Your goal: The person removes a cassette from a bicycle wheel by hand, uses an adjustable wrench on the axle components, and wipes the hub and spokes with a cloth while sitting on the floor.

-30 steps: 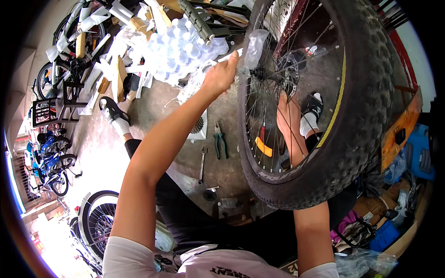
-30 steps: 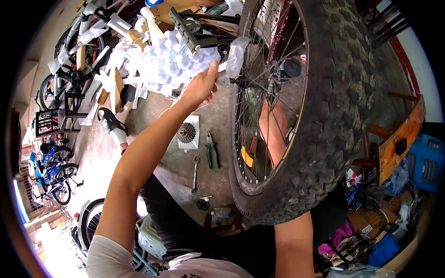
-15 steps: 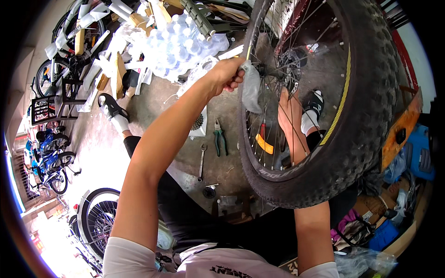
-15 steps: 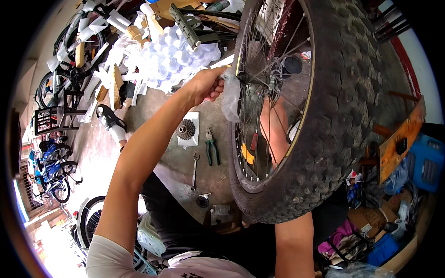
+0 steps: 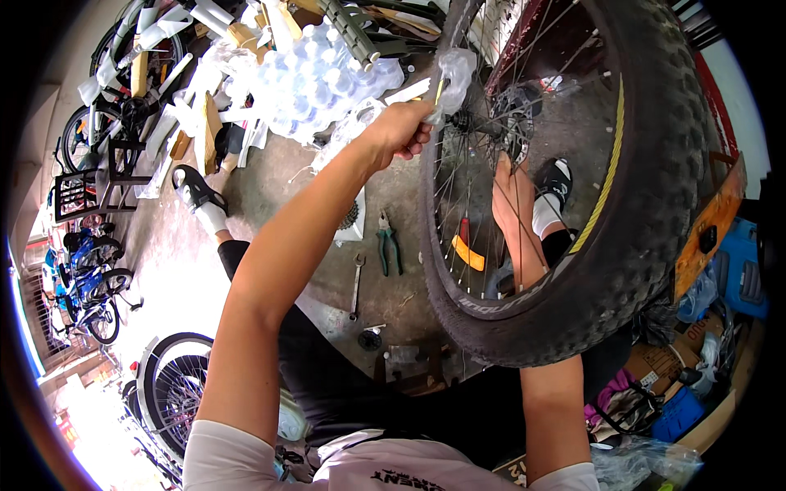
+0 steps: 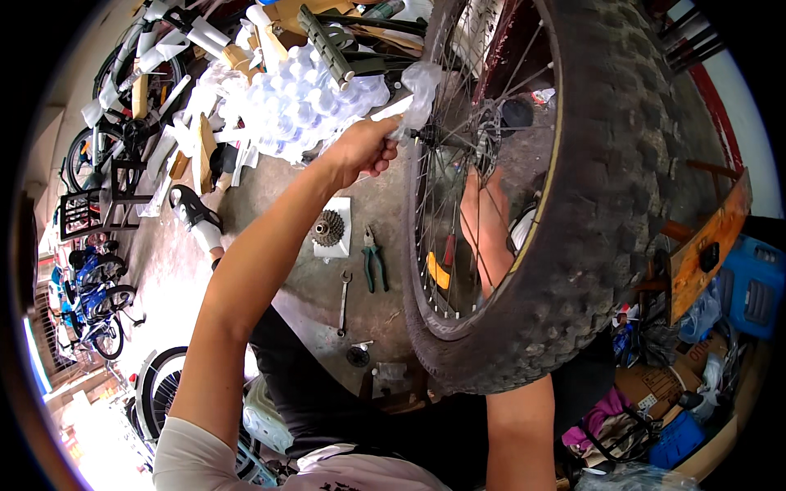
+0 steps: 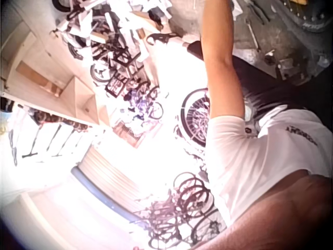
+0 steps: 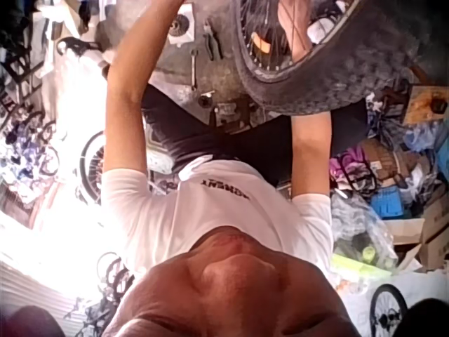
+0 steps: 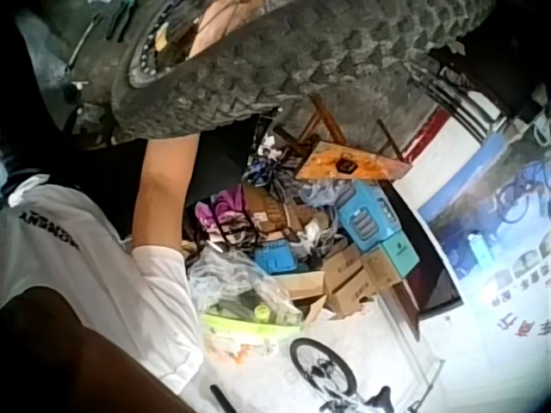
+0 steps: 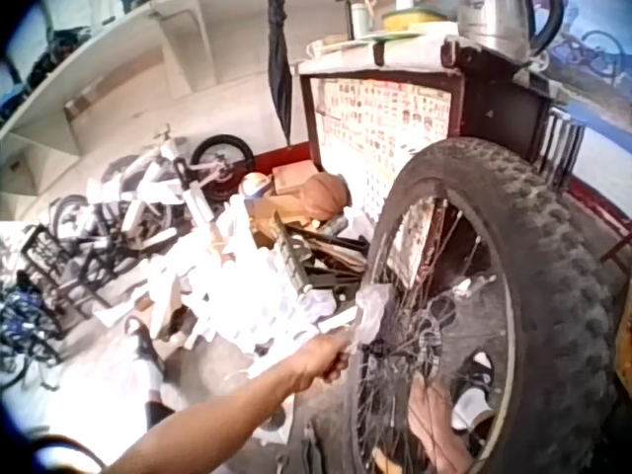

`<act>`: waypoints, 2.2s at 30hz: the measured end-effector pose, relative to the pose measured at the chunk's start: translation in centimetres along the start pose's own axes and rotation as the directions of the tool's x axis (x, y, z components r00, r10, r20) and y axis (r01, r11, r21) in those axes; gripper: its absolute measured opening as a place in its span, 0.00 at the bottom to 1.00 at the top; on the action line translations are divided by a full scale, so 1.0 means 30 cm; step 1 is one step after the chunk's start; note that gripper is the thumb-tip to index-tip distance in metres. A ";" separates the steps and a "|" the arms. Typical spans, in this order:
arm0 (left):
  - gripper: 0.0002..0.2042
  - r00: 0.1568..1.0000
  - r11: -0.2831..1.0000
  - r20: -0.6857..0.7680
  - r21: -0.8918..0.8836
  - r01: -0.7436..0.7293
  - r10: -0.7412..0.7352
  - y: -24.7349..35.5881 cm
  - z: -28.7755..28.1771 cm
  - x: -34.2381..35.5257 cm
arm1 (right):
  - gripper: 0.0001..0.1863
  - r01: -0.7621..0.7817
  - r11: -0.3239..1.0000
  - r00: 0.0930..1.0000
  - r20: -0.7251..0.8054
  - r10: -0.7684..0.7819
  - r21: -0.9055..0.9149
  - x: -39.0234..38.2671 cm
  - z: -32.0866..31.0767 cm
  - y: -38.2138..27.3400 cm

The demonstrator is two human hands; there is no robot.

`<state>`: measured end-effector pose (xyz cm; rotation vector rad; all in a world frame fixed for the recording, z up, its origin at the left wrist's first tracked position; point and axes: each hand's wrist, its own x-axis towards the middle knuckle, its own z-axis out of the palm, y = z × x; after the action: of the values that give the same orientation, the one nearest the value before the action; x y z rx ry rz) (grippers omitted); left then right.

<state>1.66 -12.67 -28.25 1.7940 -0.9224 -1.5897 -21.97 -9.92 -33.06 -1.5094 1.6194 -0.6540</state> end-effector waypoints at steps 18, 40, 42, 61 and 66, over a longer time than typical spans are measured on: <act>0.30 0.824 0.730 -0.205 0.606 -0.317 0.529 -0.044 -0.004 -0.001 | 0.20 0.081 0.991 0.996 -0.025 -0.084 -0.105 0.002 0.000 0.017; 0.14 0.700 0.498 -0.067 0.752 -0.433 0.711 -0.050 0.008 0.045 | 0.22 0.024 0.982 0.999 -0.024 -0.029 -0.185 -0.003 -0.005 0.003; 0.15 0.740 0.529 -0.047 0.730 -0.433 0.671 -0.045 0.012 0.030 | 0.21 0.048 0.988 0.997 -0.055 -0.057 -0.147 -0.004 -0.012 0.014; 0.27 0.996 0.997 0.081 -0.063 0.044 -0.039 -0.019 0.028 -0.009 | 0.18 0.018 0.996 0.999 -0.030 -0.021 -0.089 -0.015 -0.036 -0.034; 0.19 0.722 0.674 -0.214 0.593 -0.439 0.658 -0.074 0.024 -0.046 | 0.20 0.098 0.988 0.995 -0.022 -0.101 -0.121 -0.010 -0.033 -0.024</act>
<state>1.14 -10.21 -29.27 1.7996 -1.5891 -0.5508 -22.40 -9.90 -31.88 -1.6835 1.6376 -0.6450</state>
